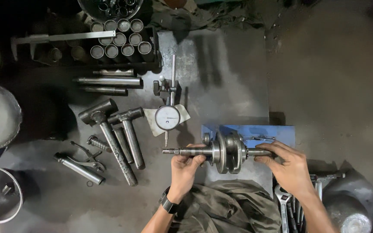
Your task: Inspecting and measuring a motorcycle crankshaft with a dial indicator and cleaning it with a rag.
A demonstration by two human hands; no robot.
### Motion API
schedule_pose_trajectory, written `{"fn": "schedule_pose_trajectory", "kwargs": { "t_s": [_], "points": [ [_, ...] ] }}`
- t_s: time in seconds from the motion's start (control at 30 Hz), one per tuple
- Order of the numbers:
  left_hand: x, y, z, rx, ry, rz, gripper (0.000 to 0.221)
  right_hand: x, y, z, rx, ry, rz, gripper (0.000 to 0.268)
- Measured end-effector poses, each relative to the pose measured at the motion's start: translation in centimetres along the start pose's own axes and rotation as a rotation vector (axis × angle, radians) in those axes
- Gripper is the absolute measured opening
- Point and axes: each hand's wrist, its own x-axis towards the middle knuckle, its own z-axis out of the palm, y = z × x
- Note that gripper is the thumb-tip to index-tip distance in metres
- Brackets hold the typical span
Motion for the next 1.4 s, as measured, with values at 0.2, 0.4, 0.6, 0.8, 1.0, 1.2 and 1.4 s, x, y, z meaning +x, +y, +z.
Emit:
{"fn": "schedule_pose_trajectory", "kwargs": {
  "t_s": [0.2, 0.4, 0.6, 0.8, 1.0, 1.2, 1.4],
  "points": [
    [0.0, 0.7, 0.1, 0.024, 0.016, -0.078, 0.024, 0.1, -0.1, 0.0, 0.038, -0.029, 0.104, 0.032],
    [-0.2, -1.3, -0.4, -0.050, 0.005, -0.004, 0.032, -0.2, 2.7, -0.3, 0.118, -0.058, 0.112, 0.039],
    [-0.4, -0.2, 2.6, -0.054, -0.036, 0.200, 0.086, -1.1, 12.0, 1.1, 0.406, -0.033, 0.513, 0.029],
    [0.1, -1.2, 3.8, -0.231, -0.085, 0.104, 0.097, -0.7, 10.9, 1.5, 0.407, -0.011, 0.573, 0.028],
    [0.0, -1.4, 3.6, -0.250, -0.095, 0.095, 0.096, -0.6, 10.4, 1.1, 0.358, -0.025, 0.459, 0.026],
    [0.0, -0.3, 3.8, -0.253, -0.088, 0.051, 0.096, -0.1, 9.1, 0.7, 0.246, -0.023, 0.630, 0.030],
    [0.1, -0.5, 3.9, -0.307, -0.093, 0.040, 0.099, 0.3, 7.8, 0.6, 0.387, -0.056, 0.628, 0.036]
  ]
}}
